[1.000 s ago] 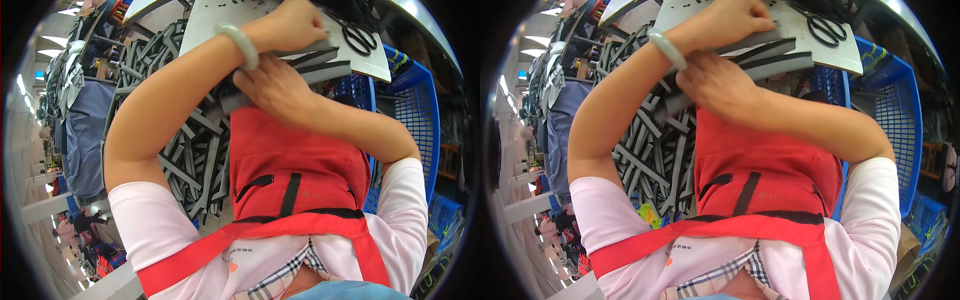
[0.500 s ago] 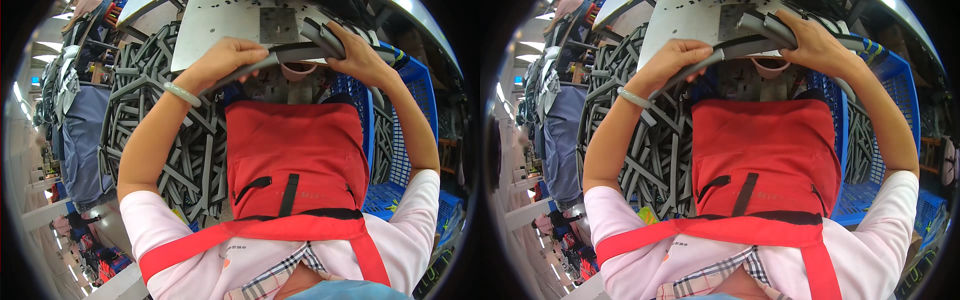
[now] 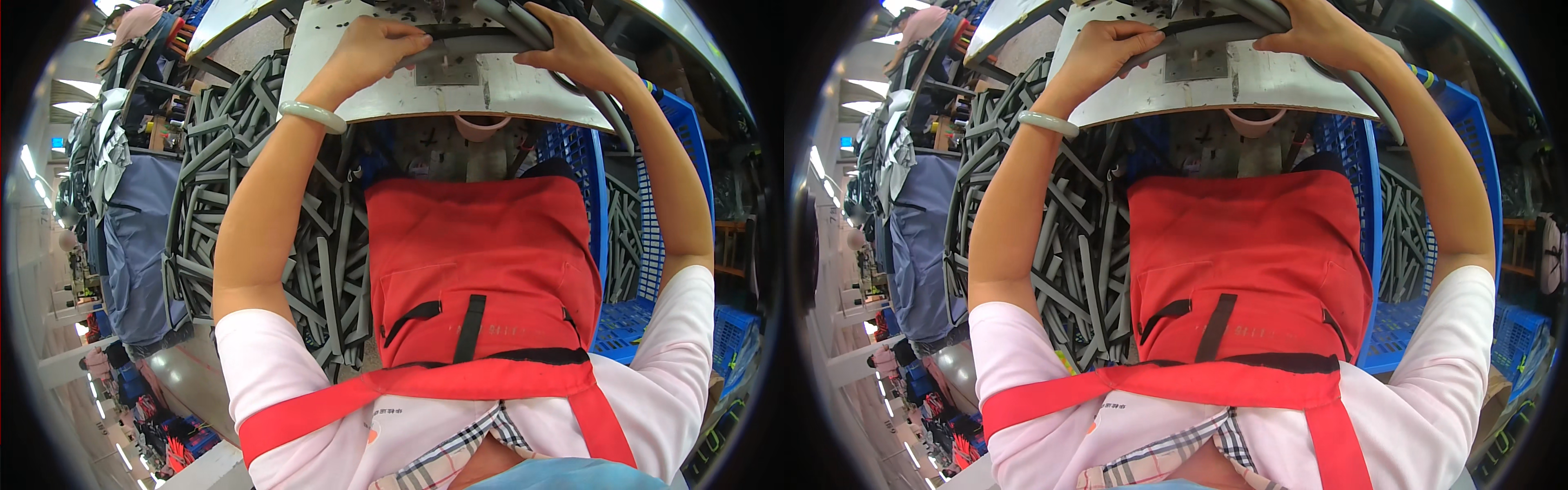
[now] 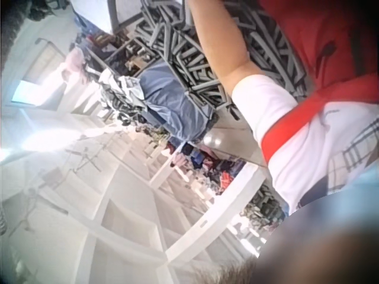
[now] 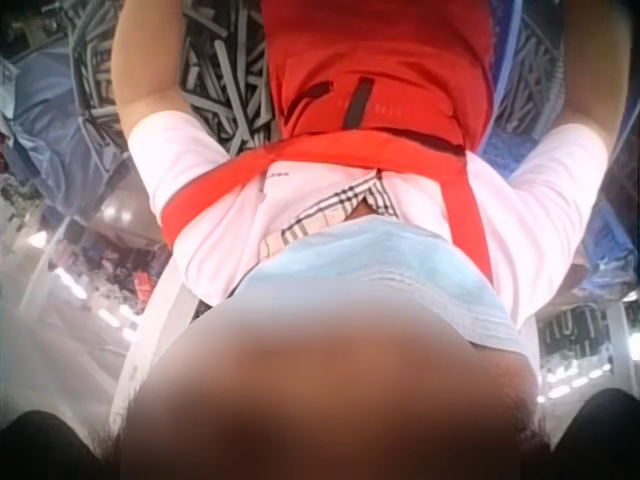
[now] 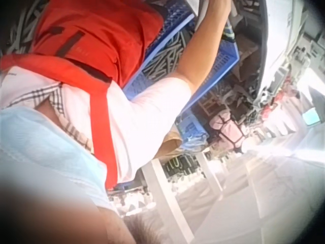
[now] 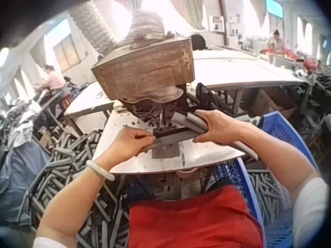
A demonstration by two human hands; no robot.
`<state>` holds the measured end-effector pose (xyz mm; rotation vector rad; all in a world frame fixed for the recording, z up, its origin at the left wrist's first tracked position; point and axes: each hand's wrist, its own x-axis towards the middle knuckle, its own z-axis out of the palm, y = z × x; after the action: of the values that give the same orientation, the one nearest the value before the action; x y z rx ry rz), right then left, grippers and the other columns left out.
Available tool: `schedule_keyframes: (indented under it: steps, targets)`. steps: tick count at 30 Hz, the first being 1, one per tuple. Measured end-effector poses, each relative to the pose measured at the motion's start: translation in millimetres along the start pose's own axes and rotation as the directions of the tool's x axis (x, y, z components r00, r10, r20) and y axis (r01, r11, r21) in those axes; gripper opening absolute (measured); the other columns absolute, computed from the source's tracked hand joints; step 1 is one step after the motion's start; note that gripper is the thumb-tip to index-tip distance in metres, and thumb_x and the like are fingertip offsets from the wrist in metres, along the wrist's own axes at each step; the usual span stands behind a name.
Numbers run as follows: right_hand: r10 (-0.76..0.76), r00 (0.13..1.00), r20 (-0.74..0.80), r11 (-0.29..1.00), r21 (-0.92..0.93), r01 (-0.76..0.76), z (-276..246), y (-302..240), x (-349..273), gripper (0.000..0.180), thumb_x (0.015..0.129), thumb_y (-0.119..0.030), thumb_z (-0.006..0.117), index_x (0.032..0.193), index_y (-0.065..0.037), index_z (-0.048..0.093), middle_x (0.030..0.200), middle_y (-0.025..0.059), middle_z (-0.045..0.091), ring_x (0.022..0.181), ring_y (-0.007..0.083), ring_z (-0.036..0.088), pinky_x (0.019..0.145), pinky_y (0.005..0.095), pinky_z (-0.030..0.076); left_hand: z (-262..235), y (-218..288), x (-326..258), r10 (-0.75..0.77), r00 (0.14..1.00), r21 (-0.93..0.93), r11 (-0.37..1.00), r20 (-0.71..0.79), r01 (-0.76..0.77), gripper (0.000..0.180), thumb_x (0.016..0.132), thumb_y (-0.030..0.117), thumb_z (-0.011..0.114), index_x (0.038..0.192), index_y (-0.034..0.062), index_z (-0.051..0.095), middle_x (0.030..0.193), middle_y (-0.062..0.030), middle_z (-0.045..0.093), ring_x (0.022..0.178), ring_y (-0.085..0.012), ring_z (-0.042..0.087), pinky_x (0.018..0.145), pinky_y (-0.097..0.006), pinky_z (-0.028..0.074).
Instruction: The recorder is assembling or processing grey tubular components at a factory workstation using a small jig or press.
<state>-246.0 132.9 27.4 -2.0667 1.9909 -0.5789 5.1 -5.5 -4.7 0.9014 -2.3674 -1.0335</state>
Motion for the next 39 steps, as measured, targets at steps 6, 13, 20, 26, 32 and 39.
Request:
schedule_keyframes:
  steps: [6,13,20,26,32,39]
  targets:
    - [-0.037,0.998,-0.055,0.999,-0.04,0.035,1,10,11,0.081,0.072,-0.037,0.08,0.127,0.012,0.047,0.114,0.0317,0.06,0.108,0.0384,0.06,0.09,0.0393,0.048,-2,-3,8,0.015,1.0,-0.05,0.999,-0.004,-0.015,0.03,0.085,0.031,0.068,0.098,0.0046,0.075,0.066,-0.0012,0.066,0.054,-0.0062,0.052,0.05,-0.022,0.043]
    - [0.074,0.997,-0.003,0.997,-0.018,-0.074,0,17,24,0.09,0.072,-0.037,0.08,0.136,0.012,0.04,0.126,0.031,0.056,0.118,0.0371,0.055,0.098,0.0379,0.043,-2,21,17,-0.17,0.985,-0.058,0.983,0.042,0.173,0.026,0.091,0.019,0.062,0.093,-0.0053,0.072,0.067,-0.0054,0.063,0.059,-0.0111,0.056,0.055,-0.028,0.045]
    - [0.045,0.995,-0.093,0.997,0.072,-0.039,11,23,-6,0.058,0.075,-0.026,0.078,0.12,0.003,0.055,0.107,0.0174,0.064,0.099,0.0262,0.061,0.089,0.0356,0.047,-7,21,-3,0.085,0.989,-0.021,0.996,-0.117,-0.089,0.024,0.09,0.018,0.065,0.094,-0.0052,0.072,0.071,-0.0041,0.064,0.058,-0.0117,0.053,0.053,-0.026,0.041]
    - [-0.716,0.667,-0.207,0.689,-0.368,0.625,135,-118,-44,0.022,0.077,-0.01,0.059,0.099,-0.006,0.06,0.105,0.0139,0.061,0.106,0.0269,0.059,0.088,0.0392,0.049,27,48,-14,0.18,0.928,0.282,0.918,0.326,-0.277,0.025,0.079,0.022,0.069,0.091,0.0006,0.072,0.086,-0.0194,0.07,0.079,-0.0333,0.068,0.073,-0.039,0.053]
    - [-0.466,0.883,-0.058,0.858,-0.274,0.435,155,-124,-14,0.024,0.078,-0.01,0.061,0.101,-0.003,0.06,0.093,0.0165,0.065,0.093,0.031,0.064,0.082,0.0407,0.051,21,27,-32,0.057,0.991,-0.135,0.99,0.125,-0.04,0.034,0.087,0.032,0.066,0.091,-0.0018,0.072,0.075,-0.0127,0.07,0.073,-0.0169,0.067,0.069,-0.03,0.052]
    - [0.017,0.958,0.286,0.98,0.186,-0.073,14,-32,-70,0.05,0.071,-0.017,0.075,0.115,-0.002,0.057,0.101,0.0188,0.066,0.096,0.0287,0.063,0.086,0.039,0.047,-17,8,-118,-0.143,0.899,-0.066,0.98,0.415,0.186,0.034,0.094,0.026,0.063,0.111,-0.0031,0.066,0.086,-0.0049,0.068,0.08,-0.0081,0.059,0.073,-0.025,0.048]
